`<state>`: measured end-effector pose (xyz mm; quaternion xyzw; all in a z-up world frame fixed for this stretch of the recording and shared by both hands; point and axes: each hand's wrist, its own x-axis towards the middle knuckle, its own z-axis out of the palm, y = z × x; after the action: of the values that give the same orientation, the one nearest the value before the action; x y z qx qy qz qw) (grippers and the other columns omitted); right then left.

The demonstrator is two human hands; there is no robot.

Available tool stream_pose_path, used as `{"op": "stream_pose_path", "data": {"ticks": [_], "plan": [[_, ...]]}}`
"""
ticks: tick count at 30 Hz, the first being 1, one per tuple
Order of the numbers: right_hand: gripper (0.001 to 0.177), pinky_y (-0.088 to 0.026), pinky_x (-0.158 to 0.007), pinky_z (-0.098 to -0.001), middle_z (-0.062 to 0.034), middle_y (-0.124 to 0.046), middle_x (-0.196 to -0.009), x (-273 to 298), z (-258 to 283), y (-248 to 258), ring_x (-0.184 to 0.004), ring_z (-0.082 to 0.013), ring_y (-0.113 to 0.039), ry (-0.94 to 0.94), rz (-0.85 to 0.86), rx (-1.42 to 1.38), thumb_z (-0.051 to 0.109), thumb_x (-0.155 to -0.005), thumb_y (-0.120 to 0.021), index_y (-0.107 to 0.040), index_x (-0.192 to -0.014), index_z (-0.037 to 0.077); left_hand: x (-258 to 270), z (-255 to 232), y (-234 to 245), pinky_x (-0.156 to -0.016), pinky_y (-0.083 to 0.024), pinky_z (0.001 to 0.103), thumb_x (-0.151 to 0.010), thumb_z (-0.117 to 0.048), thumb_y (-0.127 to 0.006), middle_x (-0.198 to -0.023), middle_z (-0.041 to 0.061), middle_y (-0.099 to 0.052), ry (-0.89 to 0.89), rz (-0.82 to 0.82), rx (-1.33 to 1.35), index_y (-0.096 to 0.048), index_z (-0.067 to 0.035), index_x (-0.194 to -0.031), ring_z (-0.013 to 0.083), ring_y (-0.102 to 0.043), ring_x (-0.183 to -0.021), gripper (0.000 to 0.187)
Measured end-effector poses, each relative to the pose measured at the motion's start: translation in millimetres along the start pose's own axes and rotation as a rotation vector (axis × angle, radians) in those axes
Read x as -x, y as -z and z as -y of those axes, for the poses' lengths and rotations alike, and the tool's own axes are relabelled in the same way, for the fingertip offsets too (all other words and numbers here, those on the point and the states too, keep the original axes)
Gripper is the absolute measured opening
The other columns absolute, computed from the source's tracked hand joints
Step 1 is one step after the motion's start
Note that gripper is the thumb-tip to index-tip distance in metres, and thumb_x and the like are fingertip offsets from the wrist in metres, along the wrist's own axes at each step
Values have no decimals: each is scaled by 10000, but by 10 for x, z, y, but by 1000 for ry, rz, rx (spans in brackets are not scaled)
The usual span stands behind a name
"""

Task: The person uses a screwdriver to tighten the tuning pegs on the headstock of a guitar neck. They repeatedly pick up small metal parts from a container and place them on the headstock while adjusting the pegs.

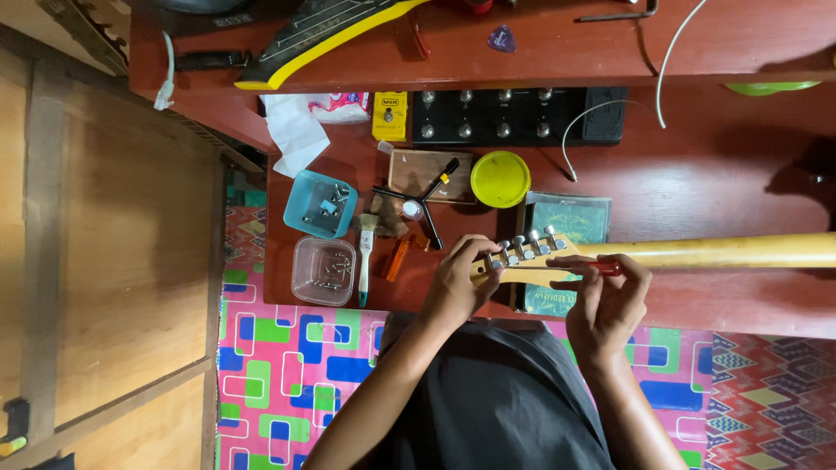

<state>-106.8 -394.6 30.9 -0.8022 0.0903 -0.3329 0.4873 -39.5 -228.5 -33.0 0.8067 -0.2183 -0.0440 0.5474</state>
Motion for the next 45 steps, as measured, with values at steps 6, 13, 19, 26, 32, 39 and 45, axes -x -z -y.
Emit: {"op": "stream_pose_path", "data": {"ticks": [6, 13, 19, 26, 32, 39, 45], "plan": [[167, -563, -640, -377, -248, -734, -835, -22, -40, 35, -648, -337, -734, -3, 36, -16, 52, -1078, -480, -424, -1176, -72, 14, 48, -2, -866, -589, 406, -874, -262, -720, -1082, 76, -666, 7, 7, -17, -671, -144, -1122, 302, -710, -999, 279], [215, -539, -527, -337, -257, -719, -805, -59, 71, 21, -609, -321, -726, -18, 75, 45, -2, -1034, -586, -464, -1204, -49, 32, 9, -28, -860, -589, 413, -808, -190, -764, -1058, 72, -667, 15, -5, -23, -675, -150, -1105, 311, -712, -974, 313], [288, -578, -547, -358, -263, -741, -874, -11, -10, 64, -573, -297, -719, -88, 108, -78, -104, -972, -649, -456, -1184, -89, 33, 227, -81, -882, -585, 368, -864, -308, -735, -1063, 25, -672, -14, -41, -40, -676, -187, -1098, 246, -712, -979, 270], [295, -579, -490, -343, -205, -771, -905, -88, 210, 82, -547, -285, -726, -27, 149, -15, -81, -893, -765, -557, -1099, -48, -79, -206, 242, -873, -567, 407, -928, -224, -694, -1048, 123, -713, 76, -36, 230, -733, -115, -1116, 303, -715, -955, 220], [281, -557, -515, -329, -130, -738, -802, -56, 198, 120, -556, -234, -700, -234, 141, -48, -16, -818, -863, -618, -952, 3, -342, -1239, 482, -893, -562, 403, -863, -254, -805, -1032, 90, -740, -163, 38, 204, -747, -142, -1112, 297, -725, -983, 279], [344, -569, -412, -376, -155, -746, -868, -184, 208, 198, -551, -258, -682, -331, 326, -54, 38, -747, -889, -670, -1012, 8, -423, -1462, 440, -806, -593, 405, -882, -108, -765, -960, 73, -752, -204, 81, 55, -738, -150, -995, 296, -748, -909, 124], [348, -552, -404, -375, -204, -728, -903, -270, 146, 116, -568, -272, -663, -406, 390, -155, 35, -791, -861, -584, -1001, 33, -325, -1483, 525, -807, -602, 377, -868, -58, -710, -980, 65, -774, -67, 37, 97, -737, -132, -1083, 270, -762, -932, 229]]}}
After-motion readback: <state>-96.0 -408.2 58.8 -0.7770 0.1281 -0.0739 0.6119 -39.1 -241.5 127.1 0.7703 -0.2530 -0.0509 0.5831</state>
